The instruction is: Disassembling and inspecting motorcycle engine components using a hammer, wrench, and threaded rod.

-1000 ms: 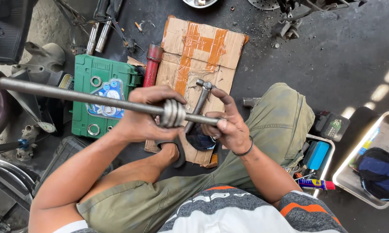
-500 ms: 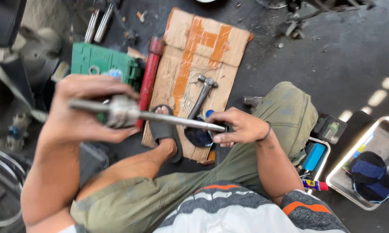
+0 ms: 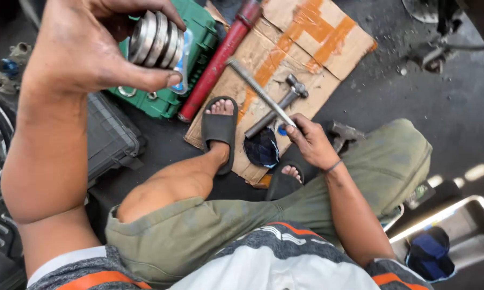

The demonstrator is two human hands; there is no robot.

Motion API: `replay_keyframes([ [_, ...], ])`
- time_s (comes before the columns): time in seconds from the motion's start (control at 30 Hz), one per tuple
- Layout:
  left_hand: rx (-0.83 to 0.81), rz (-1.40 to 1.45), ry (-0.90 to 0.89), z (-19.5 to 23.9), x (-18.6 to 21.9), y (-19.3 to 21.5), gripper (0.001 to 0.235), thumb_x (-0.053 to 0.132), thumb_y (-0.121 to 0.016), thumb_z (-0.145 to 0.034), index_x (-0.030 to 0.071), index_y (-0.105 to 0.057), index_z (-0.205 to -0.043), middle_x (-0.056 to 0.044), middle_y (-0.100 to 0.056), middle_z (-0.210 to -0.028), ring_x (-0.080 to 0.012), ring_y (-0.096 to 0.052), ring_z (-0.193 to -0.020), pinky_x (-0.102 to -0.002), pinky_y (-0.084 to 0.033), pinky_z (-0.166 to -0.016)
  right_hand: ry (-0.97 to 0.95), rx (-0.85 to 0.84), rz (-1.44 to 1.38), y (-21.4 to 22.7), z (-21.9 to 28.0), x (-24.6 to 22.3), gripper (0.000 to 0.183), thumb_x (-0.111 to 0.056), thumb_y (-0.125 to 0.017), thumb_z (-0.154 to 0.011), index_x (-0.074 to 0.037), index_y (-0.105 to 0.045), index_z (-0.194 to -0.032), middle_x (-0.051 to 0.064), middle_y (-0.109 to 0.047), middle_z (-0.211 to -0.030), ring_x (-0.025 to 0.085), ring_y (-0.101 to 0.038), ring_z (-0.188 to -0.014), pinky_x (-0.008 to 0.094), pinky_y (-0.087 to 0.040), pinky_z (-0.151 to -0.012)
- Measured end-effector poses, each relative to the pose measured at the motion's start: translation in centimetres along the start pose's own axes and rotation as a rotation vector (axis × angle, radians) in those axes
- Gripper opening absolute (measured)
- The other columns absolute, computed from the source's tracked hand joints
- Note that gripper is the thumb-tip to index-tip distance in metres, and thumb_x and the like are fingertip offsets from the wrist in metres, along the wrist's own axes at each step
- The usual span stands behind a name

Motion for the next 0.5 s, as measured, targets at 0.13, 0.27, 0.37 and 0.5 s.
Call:
replay_keyframes([
  [0.13,0.081,0.019,0.108,2.2,-10.0,-0.1,0.053,0.015,-0.109,-0.084,0.008,-0.077,-0.126,0.003,-0.066,-0.110,-0.0053,-0.060,-0.105,-0.020,-0.054,-0.094,-0.146,0.096,0.121,-3.4,-1.2,5.9,0.032,-0.040,-0.053,-0.120,-0.012,-0.066,-0.111,0.002,-0.060,-0.080,0.015,-0.054,-0.073,0.036,-0.046,-0.073],
  [0.27,0.147,0.249,0.273,5.0,-24.4,-7.6,0.061,0.015,-0.110,-0.067,0.008,-0.084,-0.121,-0.004,-0.079,-0.105,-0.0117,-0.071,-0.097,-0.025,-0.061,-0.088,-0.573,0.096,0.191,-6.6,-1.2,13.2,0.029,-0.038,-0.057,-0.115,-0.012,-0.067,-0.120,0.018,-0.075,-0.097,0.039,-0.069,-0.097,0.056,-0.051,-0.084],
  [0.37,0.166,0.535,0.434,7.3,-29.6,-14.6,0.058,0.009,-0.110,-0.061,0.010,-0.086,-0.114,0.000,-0.078,-0.101,-0.0094,-0.070,-0.096,-0.024,-0.061,-0.087,-0.663,0.036,0.251,-7.8,-1.3,14.5,0.039,-0.039,-0.056,-0.114,-0.010,-0.069,-0.136,0.030,-0.080,-0.111,0.054,-0.073,-0.119,0.067,-0.055,-0.098],
  [0.5,0.137,0.588,0.452,9.0,-34.8,-21.0,0.068,0.009,-0.110,-0.061,0.008,-0.085,-0.124,-0.005,-0.079,-0.112,-0.0122,-0.069,-0.105,-0.027,-0.061,-0.089,-0.567,-0.034,0.405,-8.4,-2.7,16.7,0.033,-0.034,-0.056,-0.116,-0.006,-0.064,-0.131,0.035,-0.077,-0.109,0.060,-0.073,-0.114,0.071,-0.055,-0.095],
])
Point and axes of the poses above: each hand's wrist, its own z-axis away from the middle knuckle, its own y-axis out of the back of the hand, x = y × z, the point moved 6 cm from there along -z, towards the middle knuckle
